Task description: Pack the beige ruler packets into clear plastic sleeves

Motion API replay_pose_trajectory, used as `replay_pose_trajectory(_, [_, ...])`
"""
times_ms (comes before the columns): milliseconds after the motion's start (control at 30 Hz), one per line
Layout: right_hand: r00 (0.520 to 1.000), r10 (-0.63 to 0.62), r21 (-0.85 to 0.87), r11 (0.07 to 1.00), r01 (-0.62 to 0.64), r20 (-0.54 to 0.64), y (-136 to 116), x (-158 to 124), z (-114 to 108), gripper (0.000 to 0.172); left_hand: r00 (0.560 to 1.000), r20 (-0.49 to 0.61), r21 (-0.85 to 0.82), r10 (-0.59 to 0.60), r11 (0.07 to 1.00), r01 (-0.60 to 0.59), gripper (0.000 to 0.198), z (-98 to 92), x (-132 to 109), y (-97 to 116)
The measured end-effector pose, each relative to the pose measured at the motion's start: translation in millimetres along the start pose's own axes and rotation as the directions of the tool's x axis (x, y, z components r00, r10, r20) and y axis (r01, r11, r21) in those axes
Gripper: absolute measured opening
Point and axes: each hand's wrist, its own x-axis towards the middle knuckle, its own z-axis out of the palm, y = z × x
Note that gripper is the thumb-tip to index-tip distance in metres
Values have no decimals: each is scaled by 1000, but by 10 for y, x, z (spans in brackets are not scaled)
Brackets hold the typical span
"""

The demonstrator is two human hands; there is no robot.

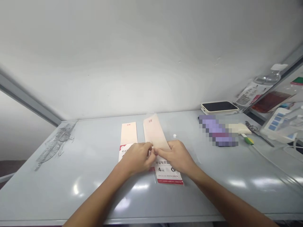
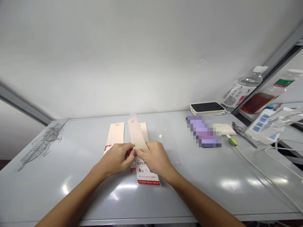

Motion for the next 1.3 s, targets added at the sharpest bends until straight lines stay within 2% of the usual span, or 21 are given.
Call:
replay_pose_trajectory(267, [1000,-2,-33,999,2,11,38,15,-46,30,999,-3,34,41,999,-41,22,78,-4,11])
replay_pose_trajectory(400, [1000,-8,-65,998,8,-7,38,7,-58,30,1000,-8,90,-16,996,16,25,110,-6,65])
replay_pose_trajectory(600, [998,-40,-107,994,34,-47,-8,-45,-32,32,997,2,27,-76,997,76,26,34,-32,146])
replay_pose_trajectory(900, [987,-136,-227,967,112,-92,18,-40,-5,34,998,26,40,-60,997,59,22,45,-34,137])
replay_pose_trajectory(1300, [983,-166,-231,962,143,-83,-2,-43,-14,34,998,54,95,-17,995,12,27,45,-29,130])
